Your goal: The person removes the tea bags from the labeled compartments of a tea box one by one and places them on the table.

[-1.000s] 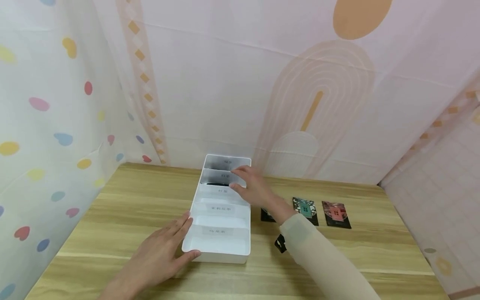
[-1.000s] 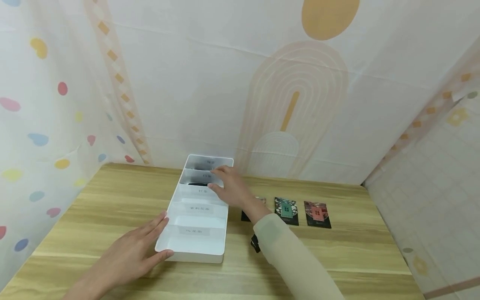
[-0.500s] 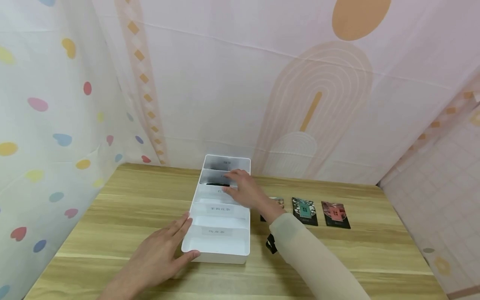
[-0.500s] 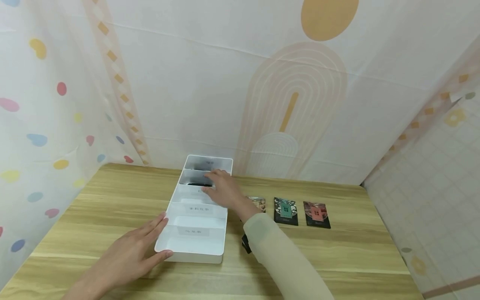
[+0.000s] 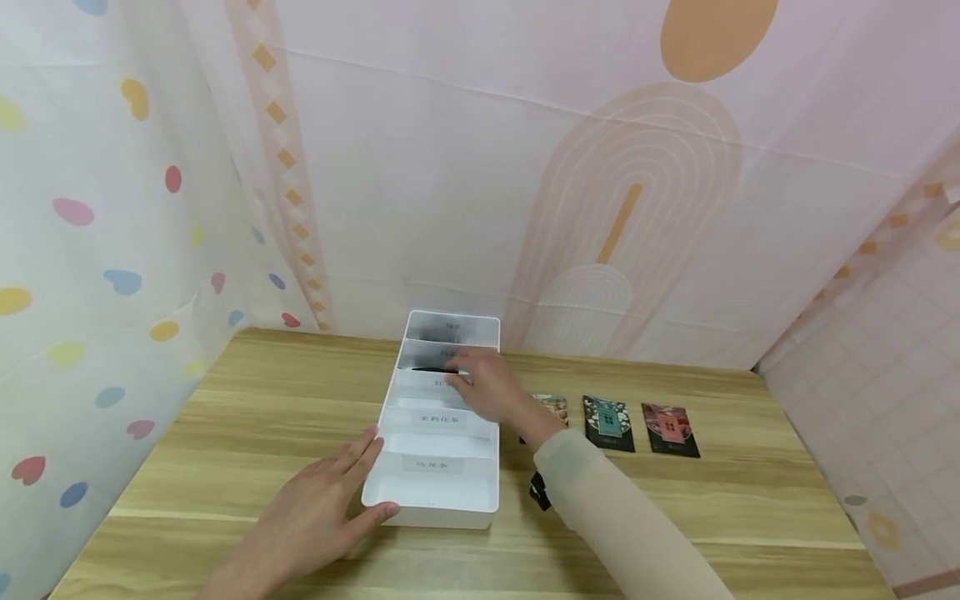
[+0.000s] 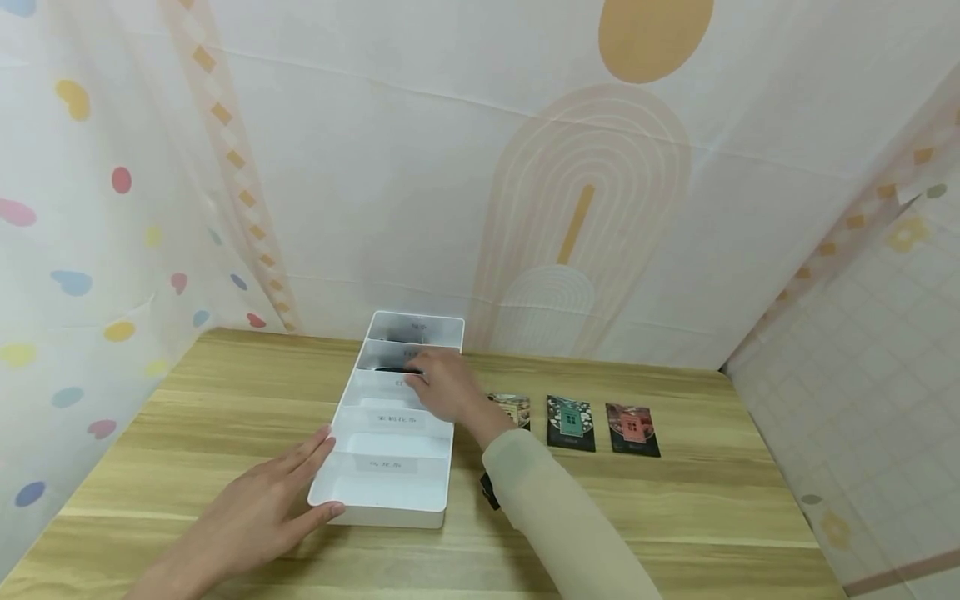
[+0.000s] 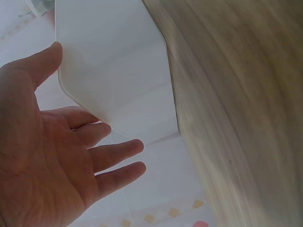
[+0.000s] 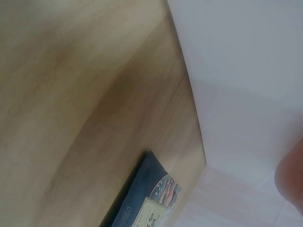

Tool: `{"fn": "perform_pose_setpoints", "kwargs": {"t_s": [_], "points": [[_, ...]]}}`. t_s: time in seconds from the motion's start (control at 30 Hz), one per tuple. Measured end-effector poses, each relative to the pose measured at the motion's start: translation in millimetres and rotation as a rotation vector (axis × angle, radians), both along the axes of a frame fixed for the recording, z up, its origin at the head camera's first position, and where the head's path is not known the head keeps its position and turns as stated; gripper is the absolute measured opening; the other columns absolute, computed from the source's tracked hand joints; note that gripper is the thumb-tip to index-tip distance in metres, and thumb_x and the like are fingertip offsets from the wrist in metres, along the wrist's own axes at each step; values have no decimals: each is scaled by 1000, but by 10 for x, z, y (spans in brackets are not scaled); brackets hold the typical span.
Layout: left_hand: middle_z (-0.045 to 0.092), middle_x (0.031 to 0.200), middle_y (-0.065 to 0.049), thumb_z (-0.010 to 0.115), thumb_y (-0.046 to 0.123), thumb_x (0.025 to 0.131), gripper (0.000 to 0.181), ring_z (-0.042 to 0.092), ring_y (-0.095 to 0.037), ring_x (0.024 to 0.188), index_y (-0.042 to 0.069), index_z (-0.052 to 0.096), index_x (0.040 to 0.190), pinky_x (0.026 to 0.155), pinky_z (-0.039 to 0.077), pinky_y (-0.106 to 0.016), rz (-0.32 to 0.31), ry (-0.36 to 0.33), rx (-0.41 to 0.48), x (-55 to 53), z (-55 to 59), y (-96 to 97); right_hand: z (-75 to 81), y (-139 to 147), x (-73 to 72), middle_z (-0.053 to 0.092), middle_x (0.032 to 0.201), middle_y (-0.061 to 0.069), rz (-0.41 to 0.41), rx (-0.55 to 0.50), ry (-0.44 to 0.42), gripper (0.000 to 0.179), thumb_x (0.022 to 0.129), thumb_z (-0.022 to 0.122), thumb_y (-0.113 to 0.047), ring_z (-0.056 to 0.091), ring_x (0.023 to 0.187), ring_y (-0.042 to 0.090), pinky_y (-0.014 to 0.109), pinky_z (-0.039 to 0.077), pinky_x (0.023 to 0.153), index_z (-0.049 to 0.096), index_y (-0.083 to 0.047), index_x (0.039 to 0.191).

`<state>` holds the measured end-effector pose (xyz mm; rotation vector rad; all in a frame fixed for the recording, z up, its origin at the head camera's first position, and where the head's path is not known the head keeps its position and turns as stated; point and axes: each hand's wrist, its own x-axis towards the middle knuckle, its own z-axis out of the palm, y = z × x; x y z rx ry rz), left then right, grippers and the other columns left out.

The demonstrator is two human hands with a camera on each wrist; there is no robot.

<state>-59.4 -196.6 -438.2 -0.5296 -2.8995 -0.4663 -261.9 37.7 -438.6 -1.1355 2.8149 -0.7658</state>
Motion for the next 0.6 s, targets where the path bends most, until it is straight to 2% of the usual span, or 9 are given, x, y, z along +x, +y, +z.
{"fn": "perform_pose_setpoints", "kwargs": {"t_s": [0.1,0.3,0.6], "points": [[45,161,-18,70,56,97,83,57,-36,136,-4,52,151,104,52,-56,-3,-1,-1,-4,1,7,-24,8,-4,72,120,4,7,-7,25,23,108,61,-23,64,119,24,43,45,111,77,-10,119],[46,160,-18,70,56,96,82,58,-36,135,-3,53,151,103,52,-56,-2,5,-5,-8,-7,3,-39,19,-6,74,111,3,9,-27,32,20,108,62,-21,66,110,22,42,46,107,78,-10,112],[46,160,-18,70,56,97,82,58,-36,135,-3,53,150,103,52,-56,-6,5,-8,-7,1,-3,-15,2,31,74,112,0,-56,-39,-46,18,108,63,-20,64,112,21,40,49,103,78,-12,113]]}}
